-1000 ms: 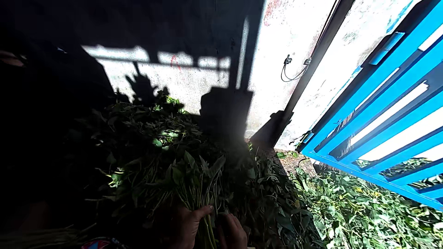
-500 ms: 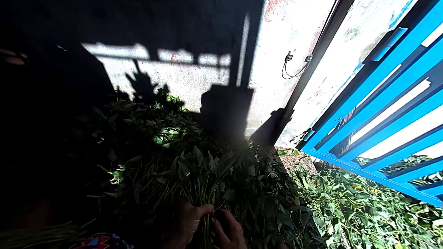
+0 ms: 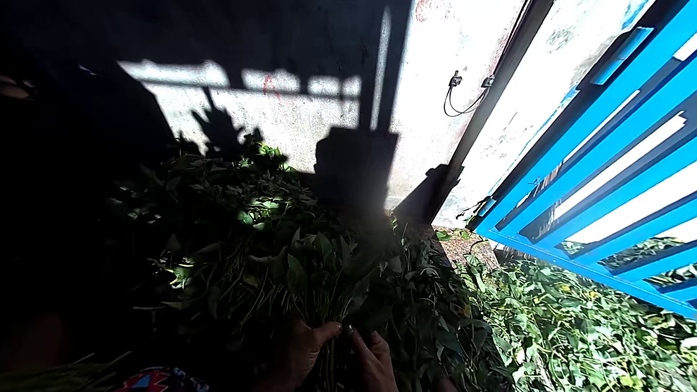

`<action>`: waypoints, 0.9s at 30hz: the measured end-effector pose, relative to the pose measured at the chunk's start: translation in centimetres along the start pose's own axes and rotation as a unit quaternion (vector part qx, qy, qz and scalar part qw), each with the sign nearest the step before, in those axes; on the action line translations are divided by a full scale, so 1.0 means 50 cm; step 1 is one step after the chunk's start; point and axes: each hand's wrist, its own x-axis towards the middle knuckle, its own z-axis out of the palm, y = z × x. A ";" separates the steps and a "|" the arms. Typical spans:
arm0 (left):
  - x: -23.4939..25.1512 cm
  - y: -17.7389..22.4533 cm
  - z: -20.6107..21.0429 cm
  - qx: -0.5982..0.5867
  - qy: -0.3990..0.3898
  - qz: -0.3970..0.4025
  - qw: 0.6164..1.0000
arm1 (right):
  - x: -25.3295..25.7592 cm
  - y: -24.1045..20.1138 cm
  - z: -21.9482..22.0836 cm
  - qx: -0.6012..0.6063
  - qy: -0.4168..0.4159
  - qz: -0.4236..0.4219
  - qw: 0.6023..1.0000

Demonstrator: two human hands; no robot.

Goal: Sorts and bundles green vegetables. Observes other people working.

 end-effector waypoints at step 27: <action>0.042 0.027 -0.046 -0.006 0.107 0.020 0.994 | 0.017 0.016 -0.030 -0.441 -0.228 -0.159 0.853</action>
